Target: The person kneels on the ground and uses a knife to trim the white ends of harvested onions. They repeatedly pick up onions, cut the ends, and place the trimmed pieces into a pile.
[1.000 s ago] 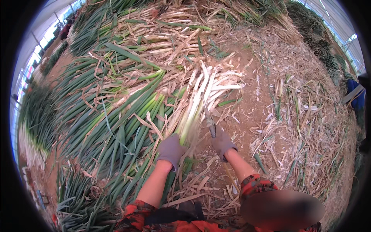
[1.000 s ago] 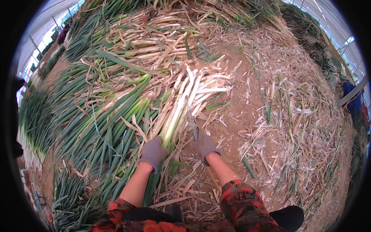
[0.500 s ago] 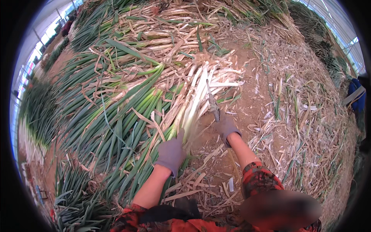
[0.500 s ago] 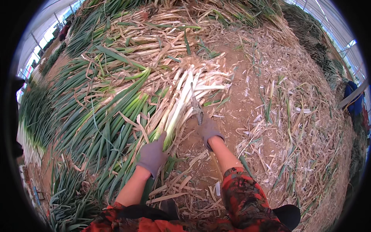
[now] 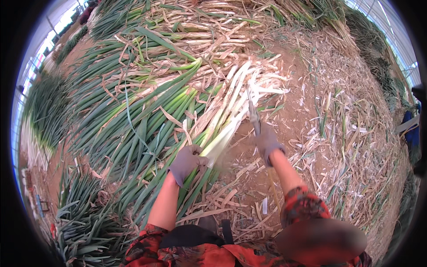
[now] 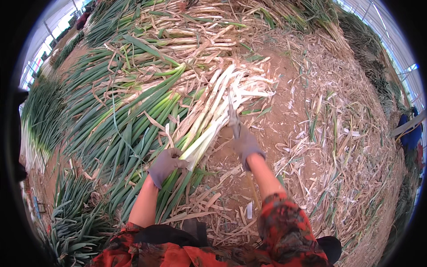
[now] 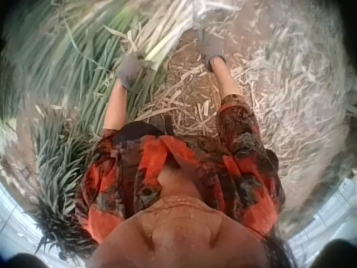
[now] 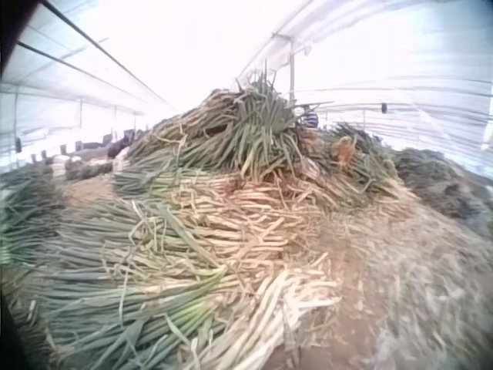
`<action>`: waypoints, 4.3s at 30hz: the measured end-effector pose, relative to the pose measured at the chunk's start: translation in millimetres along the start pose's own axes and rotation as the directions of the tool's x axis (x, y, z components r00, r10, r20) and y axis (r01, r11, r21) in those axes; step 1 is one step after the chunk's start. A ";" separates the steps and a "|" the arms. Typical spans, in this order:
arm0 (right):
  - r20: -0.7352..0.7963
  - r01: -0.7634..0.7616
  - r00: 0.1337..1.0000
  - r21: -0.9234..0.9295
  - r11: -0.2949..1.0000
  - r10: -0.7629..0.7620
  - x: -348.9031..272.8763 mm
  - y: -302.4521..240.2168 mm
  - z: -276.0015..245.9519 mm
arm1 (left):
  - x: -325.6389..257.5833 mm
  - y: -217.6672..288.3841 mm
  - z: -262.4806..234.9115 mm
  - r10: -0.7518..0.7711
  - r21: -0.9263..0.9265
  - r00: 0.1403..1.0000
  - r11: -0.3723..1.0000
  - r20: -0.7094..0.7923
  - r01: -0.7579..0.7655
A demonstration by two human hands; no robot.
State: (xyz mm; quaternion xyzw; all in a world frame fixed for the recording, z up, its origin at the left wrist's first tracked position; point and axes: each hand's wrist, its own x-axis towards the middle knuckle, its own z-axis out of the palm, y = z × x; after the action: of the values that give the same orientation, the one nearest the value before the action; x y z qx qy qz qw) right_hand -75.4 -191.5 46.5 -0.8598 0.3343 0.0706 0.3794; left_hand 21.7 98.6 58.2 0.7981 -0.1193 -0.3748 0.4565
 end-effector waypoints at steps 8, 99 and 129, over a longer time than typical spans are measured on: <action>0.319 -0.013 0.948 -0.028 1.000 0.021 -192.4 16.9 79.4 | 9.5 -28.0 12.3 0.183 0.398 0.957 0.914 -0.223 -0.082; -0.006 -0.101 0.995 -0.022 0.995 0.101 -14.2 16.5 41.5 | -47.7 -106.0 88.0 0.394 0.671 0.865 0.553 0.312 -0.494; 0.076 -0.026 0.996 -0.229 0.973 0.044 52.0 -82.6 25.5 | 21.7 -53.1 15.6 0.164 0.153 0.980 0.977 -0.117 -0.145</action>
State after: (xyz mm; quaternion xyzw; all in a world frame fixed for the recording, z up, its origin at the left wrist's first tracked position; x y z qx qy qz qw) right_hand 19.8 -160.4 59.0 -0.8880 0.3236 0.1496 0.2904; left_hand 17.7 106.5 -0.6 0.8398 -0.1779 -0.2760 0.4324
